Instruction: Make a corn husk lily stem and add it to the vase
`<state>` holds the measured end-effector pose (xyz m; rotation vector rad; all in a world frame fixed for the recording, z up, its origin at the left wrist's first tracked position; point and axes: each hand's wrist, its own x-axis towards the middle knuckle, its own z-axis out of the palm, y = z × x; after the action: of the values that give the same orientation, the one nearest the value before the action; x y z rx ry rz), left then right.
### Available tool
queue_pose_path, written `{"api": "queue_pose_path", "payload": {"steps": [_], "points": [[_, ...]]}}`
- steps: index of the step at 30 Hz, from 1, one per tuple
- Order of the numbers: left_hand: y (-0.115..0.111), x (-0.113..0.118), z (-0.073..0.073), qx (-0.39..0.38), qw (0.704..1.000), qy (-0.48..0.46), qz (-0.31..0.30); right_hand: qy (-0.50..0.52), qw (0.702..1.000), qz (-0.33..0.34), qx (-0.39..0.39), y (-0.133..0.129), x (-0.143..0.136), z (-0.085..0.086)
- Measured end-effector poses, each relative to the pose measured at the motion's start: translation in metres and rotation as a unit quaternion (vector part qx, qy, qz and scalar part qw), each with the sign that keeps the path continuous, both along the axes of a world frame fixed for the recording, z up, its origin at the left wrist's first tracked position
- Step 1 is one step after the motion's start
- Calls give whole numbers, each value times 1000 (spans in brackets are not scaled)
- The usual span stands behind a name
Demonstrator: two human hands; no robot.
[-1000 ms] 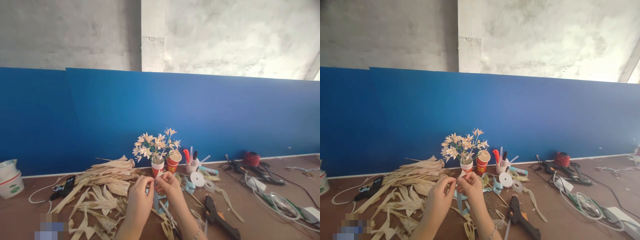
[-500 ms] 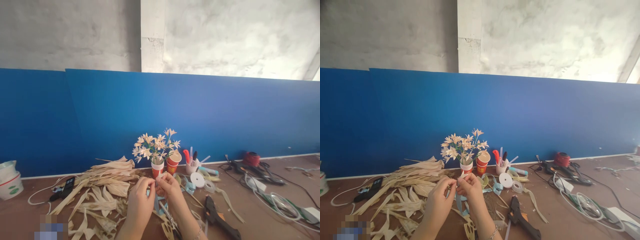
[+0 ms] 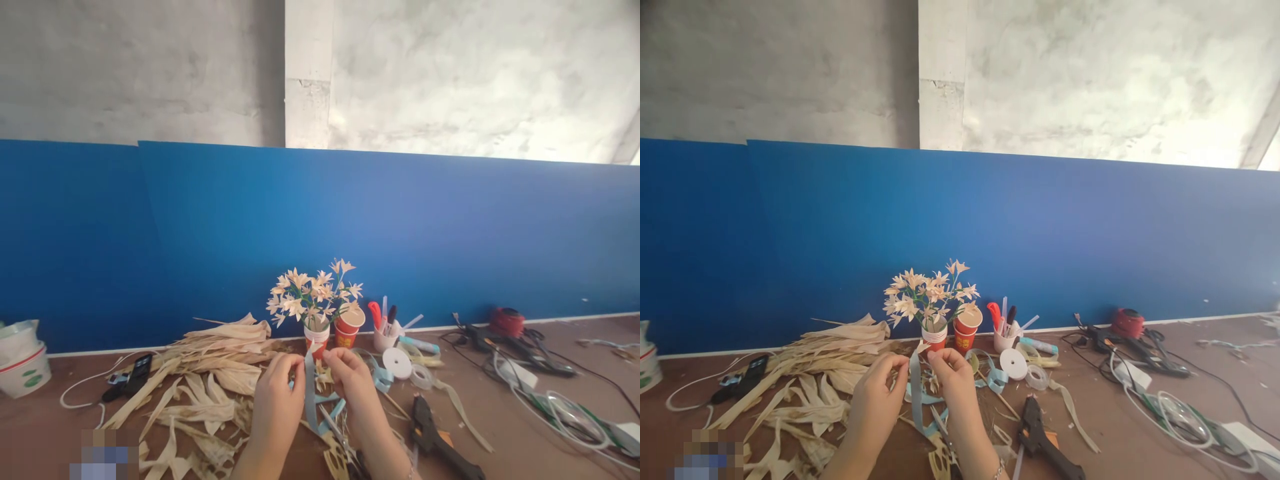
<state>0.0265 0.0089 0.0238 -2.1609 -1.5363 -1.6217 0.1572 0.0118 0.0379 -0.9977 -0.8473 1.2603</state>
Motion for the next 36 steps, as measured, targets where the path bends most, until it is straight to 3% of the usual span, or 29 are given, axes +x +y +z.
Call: {"api": "queue_pose_path", "payload": {"steps": [10,20,32,36], "points": [[-2,8,-3,42,997,59,21,-68,998,-11,-8,-1,-8,-8],[-3,13,-11,53,996,69,8,-47,998,-37,-6,3,-10,-13],[-7,19,-11,22,999,7,-34,-21,998,-61,-9,0,-17,-16],[-14,22,-3,-60,994,-32,-81,-17,998,-66,2,2,-13,-15]]}}
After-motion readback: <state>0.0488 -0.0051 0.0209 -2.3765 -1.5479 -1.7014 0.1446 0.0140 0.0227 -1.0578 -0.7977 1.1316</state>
